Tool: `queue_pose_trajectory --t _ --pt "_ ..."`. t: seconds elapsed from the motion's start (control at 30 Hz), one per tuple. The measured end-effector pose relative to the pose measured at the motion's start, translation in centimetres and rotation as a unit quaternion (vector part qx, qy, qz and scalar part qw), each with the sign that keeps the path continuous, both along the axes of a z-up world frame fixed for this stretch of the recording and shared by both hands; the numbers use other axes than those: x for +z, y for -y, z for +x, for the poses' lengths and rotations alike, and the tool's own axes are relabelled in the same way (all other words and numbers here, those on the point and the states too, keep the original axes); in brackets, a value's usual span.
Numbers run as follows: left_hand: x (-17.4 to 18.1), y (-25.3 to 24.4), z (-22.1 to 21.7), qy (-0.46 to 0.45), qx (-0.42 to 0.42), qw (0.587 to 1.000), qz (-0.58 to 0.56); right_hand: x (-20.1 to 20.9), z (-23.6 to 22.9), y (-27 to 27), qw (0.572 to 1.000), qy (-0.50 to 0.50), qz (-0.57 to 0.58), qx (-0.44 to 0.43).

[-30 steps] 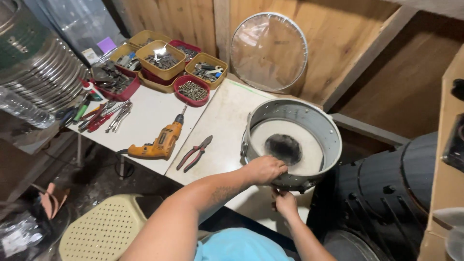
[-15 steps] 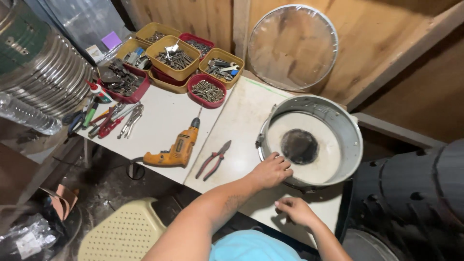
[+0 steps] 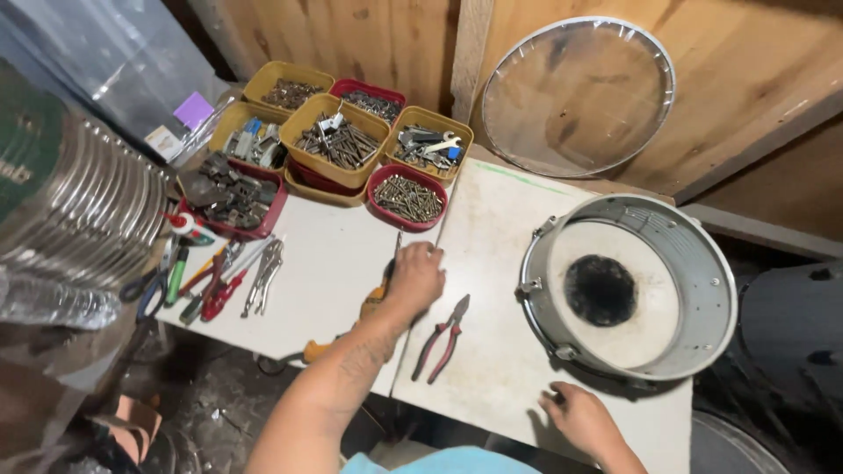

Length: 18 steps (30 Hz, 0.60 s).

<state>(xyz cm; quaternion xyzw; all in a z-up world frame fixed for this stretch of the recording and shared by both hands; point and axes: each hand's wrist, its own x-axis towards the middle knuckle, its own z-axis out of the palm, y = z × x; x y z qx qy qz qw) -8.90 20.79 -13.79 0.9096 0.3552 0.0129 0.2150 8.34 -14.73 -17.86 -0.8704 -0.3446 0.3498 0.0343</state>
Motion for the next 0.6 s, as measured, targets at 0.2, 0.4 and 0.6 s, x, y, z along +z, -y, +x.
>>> queue_pose_trajectory --t 0.2,0.4,0.6 --pt "-4.6 -8.2 3.4 0.089 -0.002 0.989 0.121 -5.9 -0.2 3.8 0.995 0.092 -0.049 -0.002" --pt "0.8 -13.1 9.4 0.006 -0.003 1.0 0.01 -3.4 -2.1 2.9 0.977 0.031 -0.172 -0.123" --pt "-1.4 -21.0 14.9 -0.095 0.039 0.995 -0.01 -18.8 0.2 12.8 0.948 -0.183 0.208 -0.157"
